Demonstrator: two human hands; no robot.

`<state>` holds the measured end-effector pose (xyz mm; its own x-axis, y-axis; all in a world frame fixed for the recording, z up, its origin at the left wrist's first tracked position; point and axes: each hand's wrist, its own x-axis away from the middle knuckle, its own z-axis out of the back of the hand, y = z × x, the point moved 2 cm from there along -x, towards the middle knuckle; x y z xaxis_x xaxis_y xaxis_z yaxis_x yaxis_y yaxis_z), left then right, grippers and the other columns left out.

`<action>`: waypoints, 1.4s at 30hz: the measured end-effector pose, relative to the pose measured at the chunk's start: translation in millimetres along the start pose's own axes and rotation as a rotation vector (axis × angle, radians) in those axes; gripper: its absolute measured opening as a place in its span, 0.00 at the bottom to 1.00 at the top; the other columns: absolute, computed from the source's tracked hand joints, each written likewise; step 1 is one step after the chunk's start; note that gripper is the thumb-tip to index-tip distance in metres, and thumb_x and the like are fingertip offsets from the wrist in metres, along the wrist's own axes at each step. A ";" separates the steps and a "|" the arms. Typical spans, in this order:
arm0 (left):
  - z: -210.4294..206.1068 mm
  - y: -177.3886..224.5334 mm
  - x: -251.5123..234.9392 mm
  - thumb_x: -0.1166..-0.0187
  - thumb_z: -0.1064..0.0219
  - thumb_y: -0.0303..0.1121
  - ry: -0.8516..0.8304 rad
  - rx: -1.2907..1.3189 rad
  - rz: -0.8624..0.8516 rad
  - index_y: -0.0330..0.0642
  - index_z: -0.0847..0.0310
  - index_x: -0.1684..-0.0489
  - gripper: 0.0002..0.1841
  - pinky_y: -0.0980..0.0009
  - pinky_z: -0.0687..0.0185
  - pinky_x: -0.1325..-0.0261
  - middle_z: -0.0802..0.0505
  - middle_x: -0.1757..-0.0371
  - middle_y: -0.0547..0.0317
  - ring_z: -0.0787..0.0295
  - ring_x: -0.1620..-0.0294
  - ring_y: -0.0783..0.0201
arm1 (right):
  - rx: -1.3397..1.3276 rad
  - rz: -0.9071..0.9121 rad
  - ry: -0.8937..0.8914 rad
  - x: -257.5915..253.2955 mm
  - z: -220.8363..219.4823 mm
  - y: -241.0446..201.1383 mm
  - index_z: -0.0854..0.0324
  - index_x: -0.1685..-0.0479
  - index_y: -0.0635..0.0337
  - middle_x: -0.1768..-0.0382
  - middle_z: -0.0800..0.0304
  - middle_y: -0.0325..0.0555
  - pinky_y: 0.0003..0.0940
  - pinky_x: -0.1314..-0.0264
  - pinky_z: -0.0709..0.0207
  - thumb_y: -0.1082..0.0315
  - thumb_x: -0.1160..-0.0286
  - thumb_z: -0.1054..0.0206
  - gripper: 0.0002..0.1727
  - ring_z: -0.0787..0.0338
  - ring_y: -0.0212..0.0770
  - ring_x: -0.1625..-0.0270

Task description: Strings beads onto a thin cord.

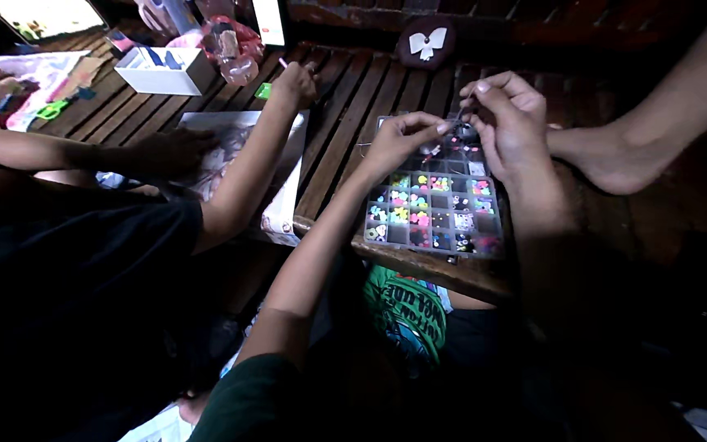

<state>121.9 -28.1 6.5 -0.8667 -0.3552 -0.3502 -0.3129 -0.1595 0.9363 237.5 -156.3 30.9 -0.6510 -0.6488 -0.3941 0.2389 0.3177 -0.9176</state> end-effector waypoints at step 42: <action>80.9 -31.1 24.8 0.12 0.40 0.31 0.513 -0.506 0.180 0.30 0.14 0.44 0.14 0.55 0.18 0.38 0.07 0.51 0.41 0.09 0.49 0.54 | 0.129 -0.310 0.151 -9.3 43.3 2.8 0.21 0.34 0.67 0.44 0.06 0.46 0.30 0.41 0.13 0.61 0.04 0.52 0.21 0.05 0.35 0.48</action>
<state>78.7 42.5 -29.1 -0.5583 -0.7820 -0.2770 0.1414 -0.4188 0.8970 275.4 -179.3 29.7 -0.8036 -0.5879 -0.0927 0.0960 0.0258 -0.9951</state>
